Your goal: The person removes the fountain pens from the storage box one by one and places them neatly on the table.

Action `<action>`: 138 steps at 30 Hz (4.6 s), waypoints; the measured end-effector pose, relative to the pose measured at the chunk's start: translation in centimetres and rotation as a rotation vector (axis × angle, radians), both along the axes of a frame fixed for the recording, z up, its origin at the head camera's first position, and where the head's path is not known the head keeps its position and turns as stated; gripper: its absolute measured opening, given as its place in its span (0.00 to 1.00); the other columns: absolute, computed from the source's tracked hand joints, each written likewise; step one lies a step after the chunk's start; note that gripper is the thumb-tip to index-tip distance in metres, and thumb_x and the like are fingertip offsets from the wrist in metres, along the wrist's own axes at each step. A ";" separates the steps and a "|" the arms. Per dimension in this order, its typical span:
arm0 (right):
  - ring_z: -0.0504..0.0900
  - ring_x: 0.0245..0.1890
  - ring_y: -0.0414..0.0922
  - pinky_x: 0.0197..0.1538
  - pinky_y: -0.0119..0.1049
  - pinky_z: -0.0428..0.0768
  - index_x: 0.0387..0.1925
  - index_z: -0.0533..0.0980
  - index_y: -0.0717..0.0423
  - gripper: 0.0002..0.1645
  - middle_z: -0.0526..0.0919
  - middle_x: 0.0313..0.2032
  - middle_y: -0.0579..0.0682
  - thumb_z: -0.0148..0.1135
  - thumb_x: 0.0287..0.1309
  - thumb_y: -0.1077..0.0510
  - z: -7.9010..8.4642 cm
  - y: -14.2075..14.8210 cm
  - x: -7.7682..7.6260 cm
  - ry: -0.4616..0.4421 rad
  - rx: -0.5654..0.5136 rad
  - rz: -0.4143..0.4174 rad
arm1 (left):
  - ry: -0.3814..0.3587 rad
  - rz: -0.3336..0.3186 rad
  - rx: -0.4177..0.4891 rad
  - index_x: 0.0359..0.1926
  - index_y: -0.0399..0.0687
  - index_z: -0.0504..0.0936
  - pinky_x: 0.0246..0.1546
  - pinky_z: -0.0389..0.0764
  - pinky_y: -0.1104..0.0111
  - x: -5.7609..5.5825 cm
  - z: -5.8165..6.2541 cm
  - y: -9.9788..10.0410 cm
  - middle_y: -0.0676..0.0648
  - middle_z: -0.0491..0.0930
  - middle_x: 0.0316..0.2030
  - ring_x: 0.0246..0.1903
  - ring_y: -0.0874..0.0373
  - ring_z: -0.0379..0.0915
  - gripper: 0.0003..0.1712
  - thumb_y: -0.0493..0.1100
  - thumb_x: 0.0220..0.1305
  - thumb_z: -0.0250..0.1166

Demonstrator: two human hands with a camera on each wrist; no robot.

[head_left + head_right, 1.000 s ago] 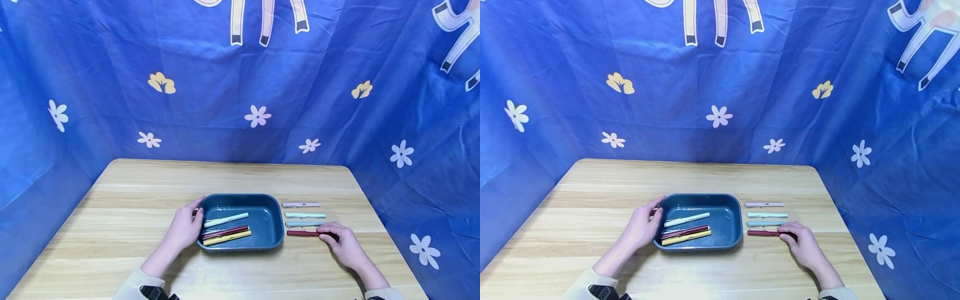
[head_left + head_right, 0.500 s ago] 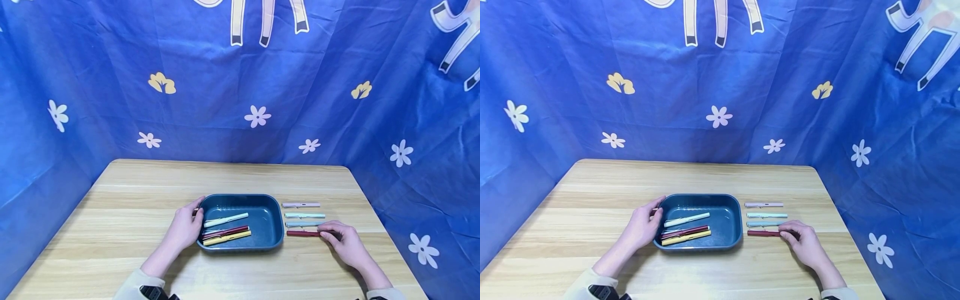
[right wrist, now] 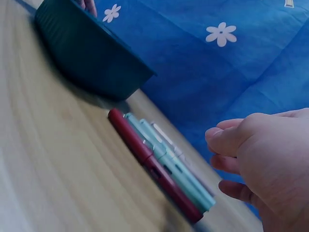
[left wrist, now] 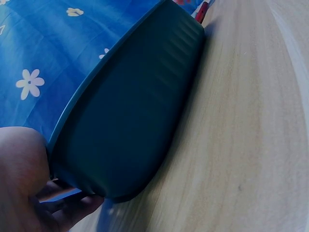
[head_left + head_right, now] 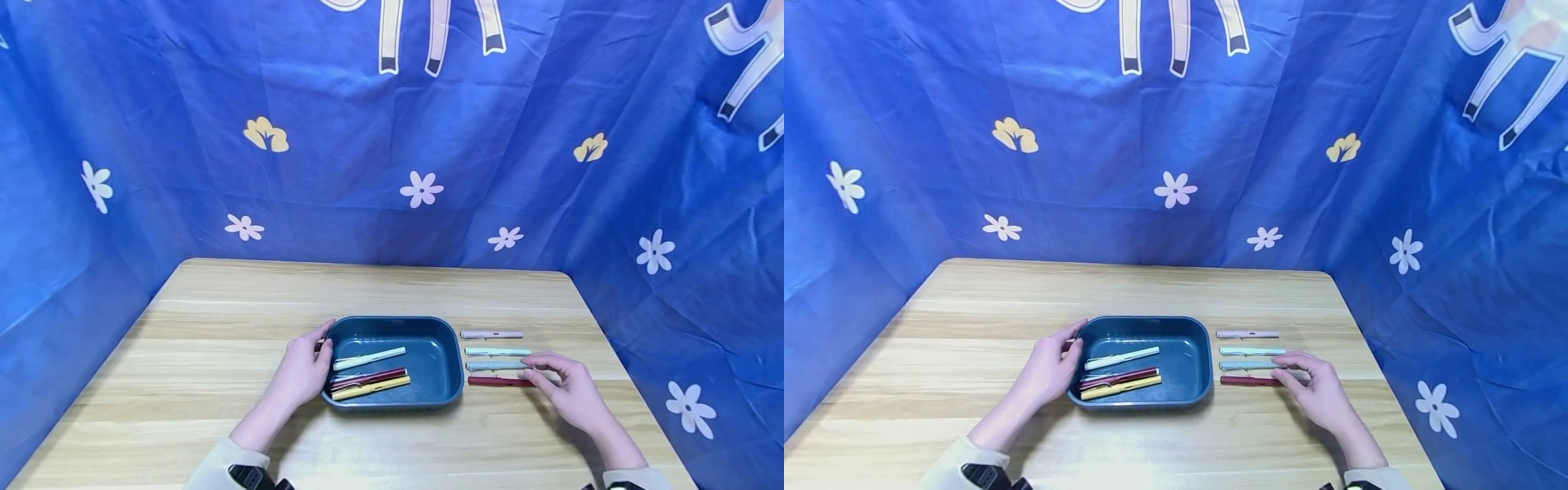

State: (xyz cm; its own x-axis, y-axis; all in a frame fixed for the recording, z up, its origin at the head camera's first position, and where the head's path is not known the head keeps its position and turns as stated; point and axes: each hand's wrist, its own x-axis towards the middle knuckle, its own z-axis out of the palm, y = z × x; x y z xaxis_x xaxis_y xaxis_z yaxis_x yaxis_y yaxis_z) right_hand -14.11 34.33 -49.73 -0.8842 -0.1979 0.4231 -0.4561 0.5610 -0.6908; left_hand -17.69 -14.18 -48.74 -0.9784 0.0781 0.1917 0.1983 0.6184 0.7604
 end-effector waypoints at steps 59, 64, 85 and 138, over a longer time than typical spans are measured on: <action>0.83 0.61 0.49 0.64 0.43 0.81 0.54 0.87 0.51 0.14 0.85 0.58 0.59 0.69 0.70 0.64 4.3 -12.0 -3.8 -0.122 -0.194 0.328 | 0.018 0.003 0.016 0.73 0.33 0.73 0.62 0.79 0.46 0.2 -0.2 -0.1 0.29 0.78 0.63 0.58 0.40 0.82 0.27 0.37 0.79 0.57; 0.83 0.60 0.49 0.63 0.46 0.82 0.54 0.87 0.52 0.14 0.86 0.57 0.51 0.69 0.70 0.64 4.0 -13.1 -4.5 -0.131 -0.190 0.344 | 0.015 0.000 0.015 0.73 0.33 0.73 0.62 0.79 0.46 0.2 -0.2 0.0 0.29 0.78 0.64 0.58 0.40 0.81 0.27 0.37 0.78 0.57; 0.86 0.56 0.48 0.59 0.44 0.84 0.52 0.87 0.59 0.12 0.86 0.56 0.60 0.71 0.68 0.64 3.9 -16.9 -6.8 -0.165 -0.111 0.409 | 0.020 0.001 0.014 0.73 0.33 0.74 0.61 0.80 0.47 0.2 -0.2 0.0 0.30 0.79 0.63 0.57 0.41 0.82 0.26 0.36 0.78 0.57; 0.85 0.46 0.38 0.55 0.40 0.83 0.47 0.87 0.56 0.13 0.89 0.41 0.43 0.72 0.62 0.70 1.5 -22.7 -8.8 -0.245 0.340 0.410 | 0.020 0.012 0.023 0.73 0.34 0.74 0.63 0.78 0.47 0.4 -0.2 -0.1 0.31 0.79 0.63 0.59 0.41 0.81 0.26 0.37 0.78 0.58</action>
State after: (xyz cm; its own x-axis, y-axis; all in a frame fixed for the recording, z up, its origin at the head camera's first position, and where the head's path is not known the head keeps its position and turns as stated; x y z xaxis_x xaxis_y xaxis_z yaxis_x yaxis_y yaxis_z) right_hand -22.89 11.60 -48.20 -0.7708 -0.6333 0.0691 -0.5325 0.5810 -0.6155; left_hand -17.30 -14.23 -48.92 -0.9753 0.0615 0.2123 0.2058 0.6034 0.7704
